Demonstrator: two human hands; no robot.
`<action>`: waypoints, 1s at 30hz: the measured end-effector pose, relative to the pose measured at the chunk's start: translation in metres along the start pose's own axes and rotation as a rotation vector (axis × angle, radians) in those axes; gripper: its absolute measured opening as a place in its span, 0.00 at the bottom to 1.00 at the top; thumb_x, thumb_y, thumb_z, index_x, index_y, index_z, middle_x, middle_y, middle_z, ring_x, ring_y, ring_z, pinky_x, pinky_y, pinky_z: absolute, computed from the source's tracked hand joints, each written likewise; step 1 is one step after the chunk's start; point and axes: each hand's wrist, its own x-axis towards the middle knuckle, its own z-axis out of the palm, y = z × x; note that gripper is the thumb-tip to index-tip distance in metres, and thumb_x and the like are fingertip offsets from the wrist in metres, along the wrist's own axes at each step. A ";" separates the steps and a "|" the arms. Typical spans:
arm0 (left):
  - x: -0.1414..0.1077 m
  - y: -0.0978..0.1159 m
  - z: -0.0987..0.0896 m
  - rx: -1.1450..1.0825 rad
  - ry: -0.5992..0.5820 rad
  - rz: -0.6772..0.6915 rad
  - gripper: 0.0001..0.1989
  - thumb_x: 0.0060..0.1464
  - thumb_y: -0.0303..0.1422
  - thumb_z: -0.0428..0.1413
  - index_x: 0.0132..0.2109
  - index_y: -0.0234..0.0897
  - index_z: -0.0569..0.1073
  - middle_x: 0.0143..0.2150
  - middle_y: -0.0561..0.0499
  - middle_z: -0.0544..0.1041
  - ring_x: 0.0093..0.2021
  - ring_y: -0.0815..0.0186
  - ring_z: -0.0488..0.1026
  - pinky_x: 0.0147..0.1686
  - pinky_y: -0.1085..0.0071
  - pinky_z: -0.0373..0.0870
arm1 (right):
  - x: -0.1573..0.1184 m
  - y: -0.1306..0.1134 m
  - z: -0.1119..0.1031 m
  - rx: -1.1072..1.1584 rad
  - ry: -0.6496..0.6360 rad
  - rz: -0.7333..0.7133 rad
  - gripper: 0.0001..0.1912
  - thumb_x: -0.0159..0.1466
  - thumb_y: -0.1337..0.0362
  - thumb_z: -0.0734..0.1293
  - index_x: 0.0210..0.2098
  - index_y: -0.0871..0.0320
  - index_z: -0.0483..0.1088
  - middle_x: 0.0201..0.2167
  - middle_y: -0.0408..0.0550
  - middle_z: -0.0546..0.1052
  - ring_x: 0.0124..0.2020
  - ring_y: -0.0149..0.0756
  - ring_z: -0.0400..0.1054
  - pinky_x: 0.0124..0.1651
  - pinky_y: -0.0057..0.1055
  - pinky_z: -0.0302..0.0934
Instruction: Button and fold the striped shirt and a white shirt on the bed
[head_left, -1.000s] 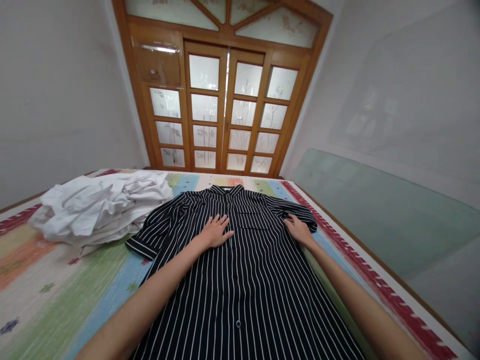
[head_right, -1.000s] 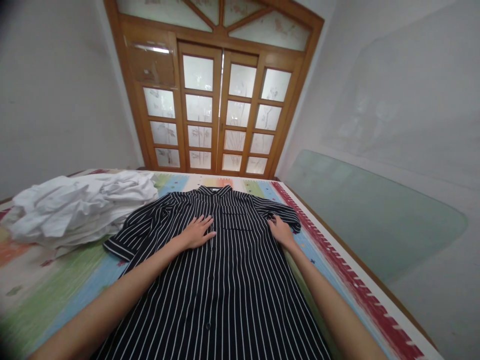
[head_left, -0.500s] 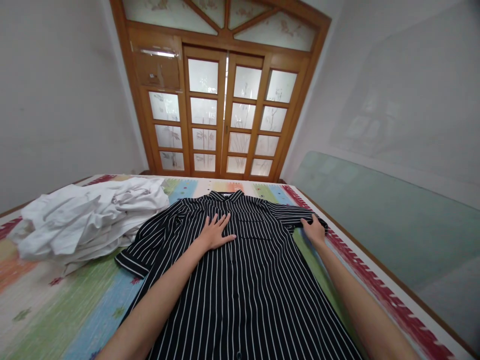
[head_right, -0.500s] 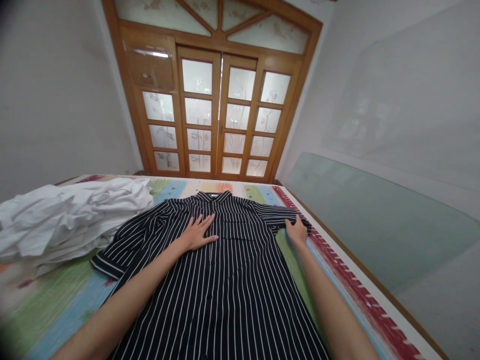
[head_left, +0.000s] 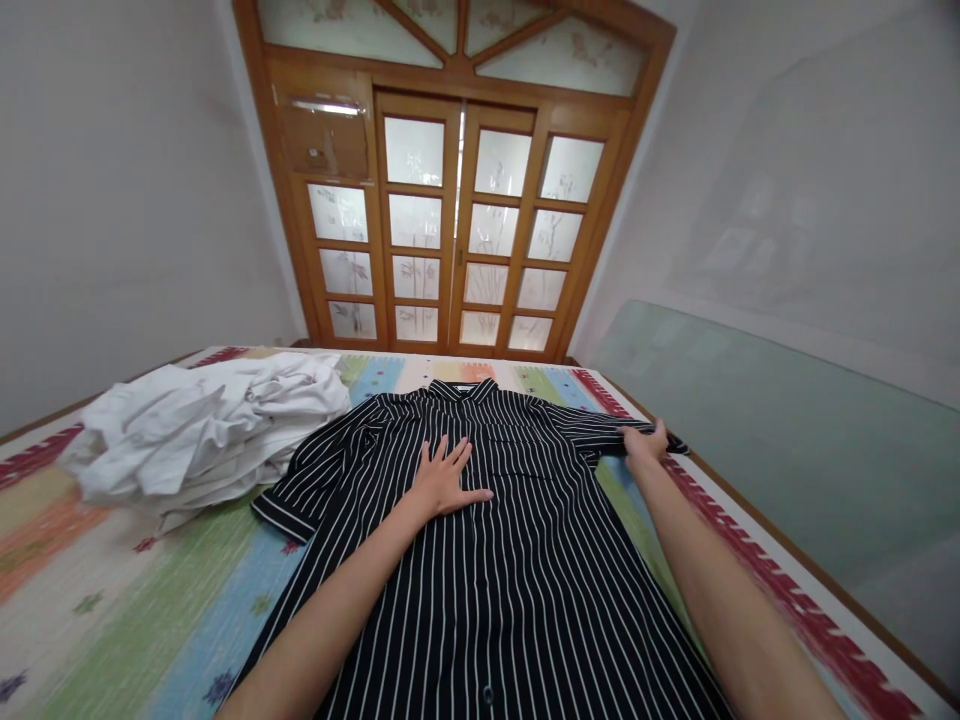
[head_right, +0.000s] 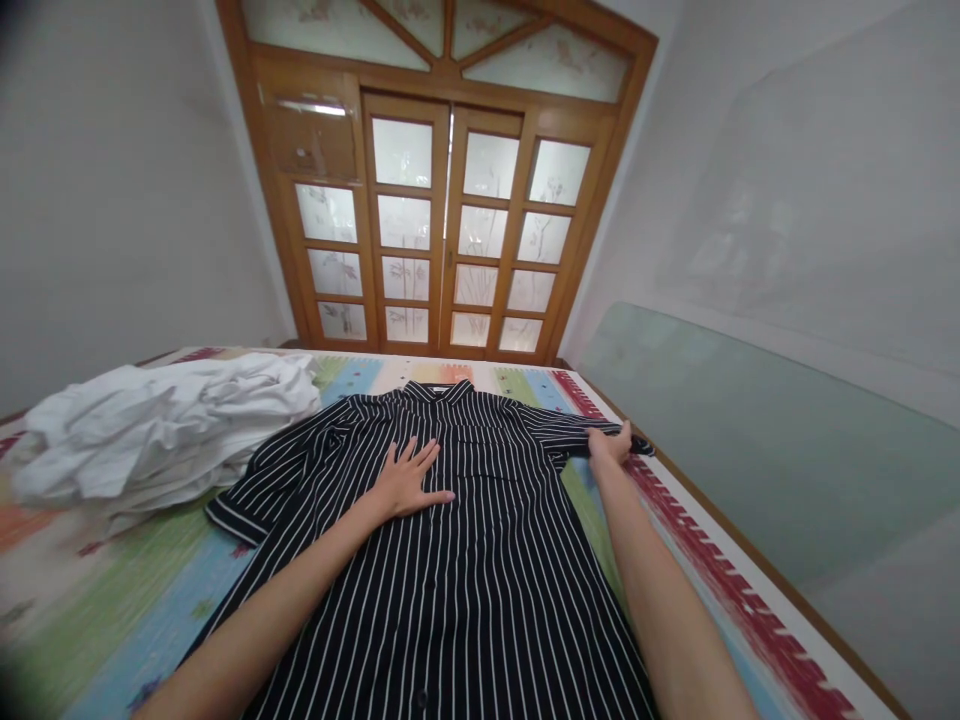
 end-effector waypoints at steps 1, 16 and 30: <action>-0.001 0.000 0.001 0.002 0.005 -0.003 0.49 0.52 0.66 0.37 0.71 0.39 0.45 0.73 0.46 0.43 0.71 0.42 0.33 0.64 0.38 0.29 | -0.004 -0.009 0.001 -0.069 -0.004 -0.058 0.46 0.53 0.67 0.65 0.68 0.68 0.46 0.58 0.66 0.66 0.56 0.55 0.64 0.57 0.47 0.62; -0.003 0.002 0.003 -0.022 0.050 -0.012 0.49 0.52 0.65 0.36 0.71 0.38 0.48 0.72 0.44 0.47 0.71 0.42 0.37 0.64 0.38 0.30 | -0.108 -0.033 0.016 -0.351 -0.478 -1.144 0.25 0.54 0.76 0.57 0.50 0.59 0.68 0.49 0.55 0.69 0.53 0.47 0.61 0.56 0.42 0.60; 0.000 0.005 0.000 0.007 0.011 0.092 0.42 0.57 0.62 0.33 0.70 0.42 0.50 0.73 0.46 0.45 0.71 0.48 0.39 0.66 0.44 0.33 | -0.095 -0.072 0.049 -0.561 -0.320 -0.479 0.17 0.65 0.65 0.58 0.43 0.66 0.75 0.42 0.66 0.76 0.47 0.55 0.69 0.49 0.44 0.59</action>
